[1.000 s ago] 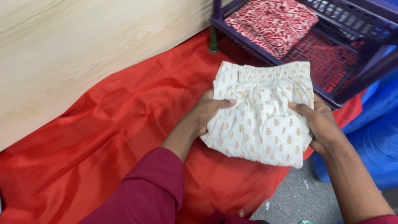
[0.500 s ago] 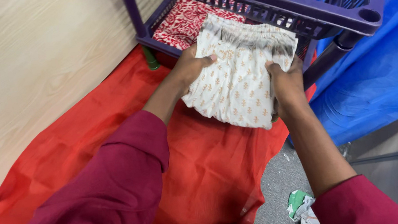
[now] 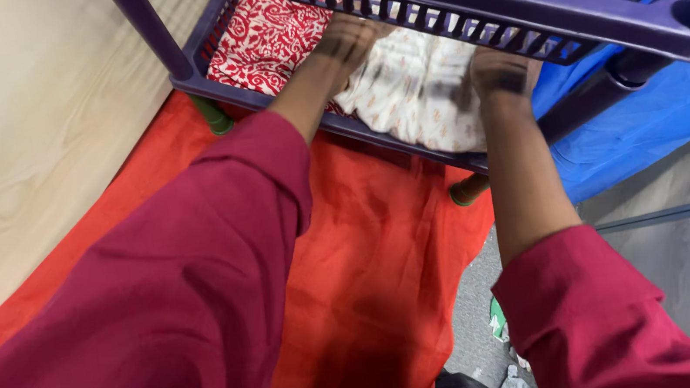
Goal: The person folds a white patterned shirt on a red surface, smoothing and aligning it before placing it in a purple basket. Then the person folds a light blue sweatshirt on the same surface.
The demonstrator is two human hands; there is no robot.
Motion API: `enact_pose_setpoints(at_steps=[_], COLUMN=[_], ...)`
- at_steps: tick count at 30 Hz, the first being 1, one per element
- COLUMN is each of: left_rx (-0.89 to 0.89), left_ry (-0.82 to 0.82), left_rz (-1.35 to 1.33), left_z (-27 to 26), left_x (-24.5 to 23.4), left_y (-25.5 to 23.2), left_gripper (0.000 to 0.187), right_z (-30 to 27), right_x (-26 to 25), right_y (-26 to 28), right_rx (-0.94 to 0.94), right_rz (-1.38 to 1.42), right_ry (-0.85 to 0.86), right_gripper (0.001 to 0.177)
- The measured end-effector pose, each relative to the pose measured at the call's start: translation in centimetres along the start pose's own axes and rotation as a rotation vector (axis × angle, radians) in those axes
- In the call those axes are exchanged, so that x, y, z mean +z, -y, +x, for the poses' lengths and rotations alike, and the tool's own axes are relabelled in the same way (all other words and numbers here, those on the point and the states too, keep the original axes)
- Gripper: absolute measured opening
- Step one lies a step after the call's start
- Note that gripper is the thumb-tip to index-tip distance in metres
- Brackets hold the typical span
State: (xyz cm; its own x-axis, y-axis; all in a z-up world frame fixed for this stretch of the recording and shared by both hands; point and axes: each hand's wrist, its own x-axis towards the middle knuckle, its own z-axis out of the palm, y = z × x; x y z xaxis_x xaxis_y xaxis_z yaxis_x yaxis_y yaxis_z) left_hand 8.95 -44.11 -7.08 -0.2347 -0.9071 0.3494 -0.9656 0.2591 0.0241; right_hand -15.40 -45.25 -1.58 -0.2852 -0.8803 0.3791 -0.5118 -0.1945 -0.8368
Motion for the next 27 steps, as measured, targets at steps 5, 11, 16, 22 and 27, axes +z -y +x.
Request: enact_pose_setpoints(at_steps=[5,11,16,22,27], left_rx=[0.235,0.194,-0.050,-0.167,-0.220], left_ry=[0.137,0.175,-0.004,0.339,0.604], left_rz=[0.364,0.236,0.382,0.080,-0.115], left_z=[4.5,4.8,2.8,0.4,-0.5], left_x=[8.8,11.9,7.1,-0.4,-3.4], left_y=[1.2,0.4,-4.1,-9.3,-8.8], left_gripper=[0.028,0.063,0.036,0.056,0.079], right_z=[1.3,0.7,-0.3,-0.6,-2.4], right_x=[1.8,3.4,4.3,3.0,2.2], right_y=[-3.7,-8.0,-10.1,-7.4,-2.9], right_rx=[-0.080,-0.295,-0.599,-0.623,-0.027], right_rz=[-0.386,-0.998,-1.677,-1.681,-0.712], right_ry=[0.069,0.097,-0.282,-0.246,0.632], right_gripper=[0.033,0.026,0.021,0.029,0.075])
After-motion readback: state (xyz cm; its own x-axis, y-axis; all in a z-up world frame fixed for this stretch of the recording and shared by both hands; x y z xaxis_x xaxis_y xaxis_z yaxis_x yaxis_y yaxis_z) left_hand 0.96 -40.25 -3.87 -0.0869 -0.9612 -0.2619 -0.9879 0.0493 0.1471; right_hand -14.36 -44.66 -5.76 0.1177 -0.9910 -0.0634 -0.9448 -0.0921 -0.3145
